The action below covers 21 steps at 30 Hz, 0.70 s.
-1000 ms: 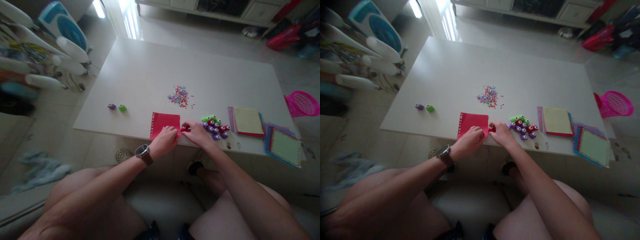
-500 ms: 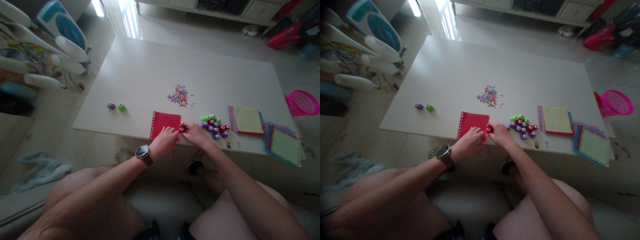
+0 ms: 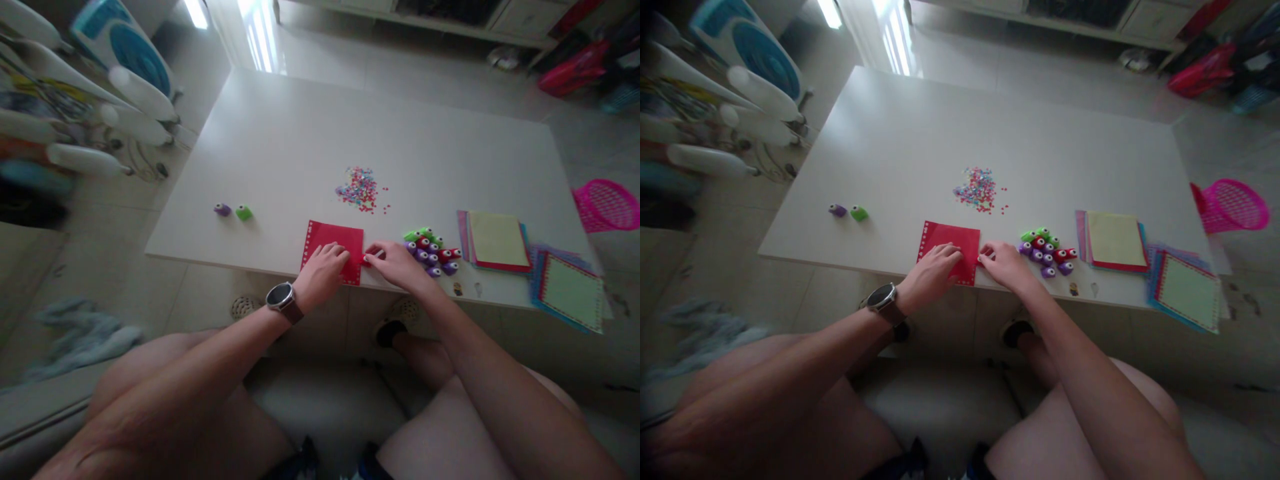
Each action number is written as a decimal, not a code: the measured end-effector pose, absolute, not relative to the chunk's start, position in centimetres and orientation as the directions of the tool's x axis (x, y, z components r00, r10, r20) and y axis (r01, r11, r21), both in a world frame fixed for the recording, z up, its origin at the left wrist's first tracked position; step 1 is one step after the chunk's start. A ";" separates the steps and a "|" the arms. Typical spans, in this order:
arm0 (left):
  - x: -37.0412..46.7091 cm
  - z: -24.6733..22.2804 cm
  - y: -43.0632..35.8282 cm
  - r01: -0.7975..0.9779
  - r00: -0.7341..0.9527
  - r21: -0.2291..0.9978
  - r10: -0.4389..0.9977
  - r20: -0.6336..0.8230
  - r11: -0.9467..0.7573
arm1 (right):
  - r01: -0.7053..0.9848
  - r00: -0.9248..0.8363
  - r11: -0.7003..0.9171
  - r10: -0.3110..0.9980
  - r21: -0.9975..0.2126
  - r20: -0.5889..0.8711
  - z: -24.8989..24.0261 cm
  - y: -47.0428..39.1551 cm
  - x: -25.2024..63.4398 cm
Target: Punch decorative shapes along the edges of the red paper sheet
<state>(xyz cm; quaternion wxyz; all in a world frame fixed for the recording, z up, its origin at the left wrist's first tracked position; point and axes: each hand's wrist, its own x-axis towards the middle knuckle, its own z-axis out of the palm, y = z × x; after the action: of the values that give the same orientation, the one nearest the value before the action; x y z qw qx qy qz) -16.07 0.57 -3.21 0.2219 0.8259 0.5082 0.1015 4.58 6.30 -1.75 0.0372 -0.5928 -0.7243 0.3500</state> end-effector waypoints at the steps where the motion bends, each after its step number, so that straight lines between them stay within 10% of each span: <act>1: -16.1 -3.3 0.5 0.792 0.465 0.474 0.883 -0.060 -0.385 | 0.828 -0.300 0.048 0.880 -0.559 -0.368 -1.7 6.3 4.5; 21: -16.9 -3.4 1.2 0.717 0.564 0.534 0.823 -0.067 -0.448 | 0.789 -0.302 -0.012 0.863 -0.614 -0.405 -1.4 6.2 3.9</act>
<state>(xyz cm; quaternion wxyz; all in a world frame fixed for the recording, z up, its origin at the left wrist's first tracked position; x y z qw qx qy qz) -16.93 1.21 -3.44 0.2610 0.8448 0.4559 0.1015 3.87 6.23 -1.37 0.0463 -0.5888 -0.7014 0.3990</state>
